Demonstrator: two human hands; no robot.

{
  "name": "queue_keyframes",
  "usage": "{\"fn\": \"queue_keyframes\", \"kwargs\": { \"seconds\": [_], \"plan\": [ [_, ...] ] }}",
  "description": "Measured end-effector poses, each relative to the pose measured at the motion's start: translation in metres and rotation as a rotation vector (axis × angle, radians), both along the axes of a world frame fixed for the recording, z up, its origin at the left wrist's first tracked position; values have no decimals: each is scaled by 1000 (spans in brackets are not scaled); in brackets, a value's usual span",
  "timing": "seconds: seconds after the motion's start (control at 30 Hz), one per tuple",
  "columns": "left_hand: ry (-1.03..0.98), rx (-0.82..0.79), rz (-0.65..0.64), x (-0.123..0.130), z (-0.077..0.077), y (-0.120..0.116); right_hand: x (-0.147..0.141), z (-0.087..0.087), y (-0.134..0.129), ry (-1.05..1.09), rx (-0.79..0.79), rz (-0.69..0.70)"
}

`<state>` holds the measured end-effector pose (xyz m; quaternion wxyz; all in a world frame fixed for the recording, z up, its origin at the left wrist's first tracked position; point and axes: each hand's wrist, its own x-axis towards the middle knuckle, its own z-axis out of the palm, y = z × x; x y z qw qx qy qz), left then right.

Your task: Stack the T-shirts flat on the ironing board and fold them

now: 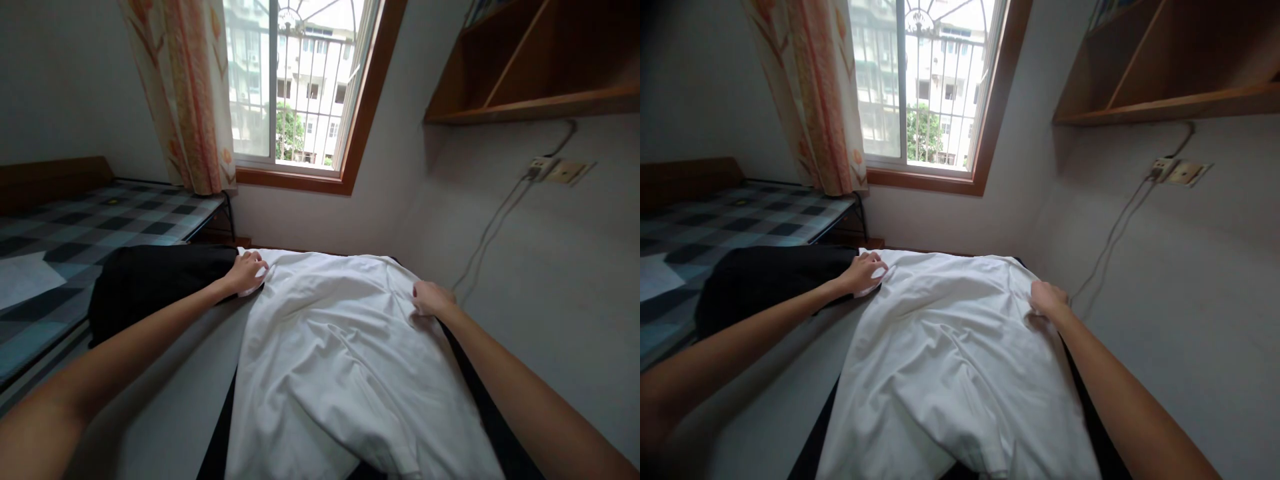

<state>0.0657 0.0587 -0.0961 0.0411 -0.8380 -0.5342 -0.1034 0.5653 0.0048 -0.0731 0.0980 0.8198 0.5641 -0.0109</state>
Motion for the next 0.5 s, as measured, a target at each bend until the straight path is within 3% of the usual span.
{"fn": "queue_keyframes", "kwargs": {
  "seconds": [0.07, 0.2, 0.33, 0.43, 0.5],
  "plan": [
    [-70, -47, -20, -1, 2, -16, 5, 5, -7, 105, -18, 12],
    [-214, -328, 24, -5, 3, -36, 0, 5, -23, 391, -74, 68],
    [-354, -613, 22, -2, -2, -51, -22, -10, -42, 415, 104, 135],
    [-418, -608, -51, 4, -6, -64, -30, -9, -46, 378, 187, 133],
    [-425, -524, -87, 7, -8, -72, -24, 5, -42, 350, 237, 136]
  ]
}}
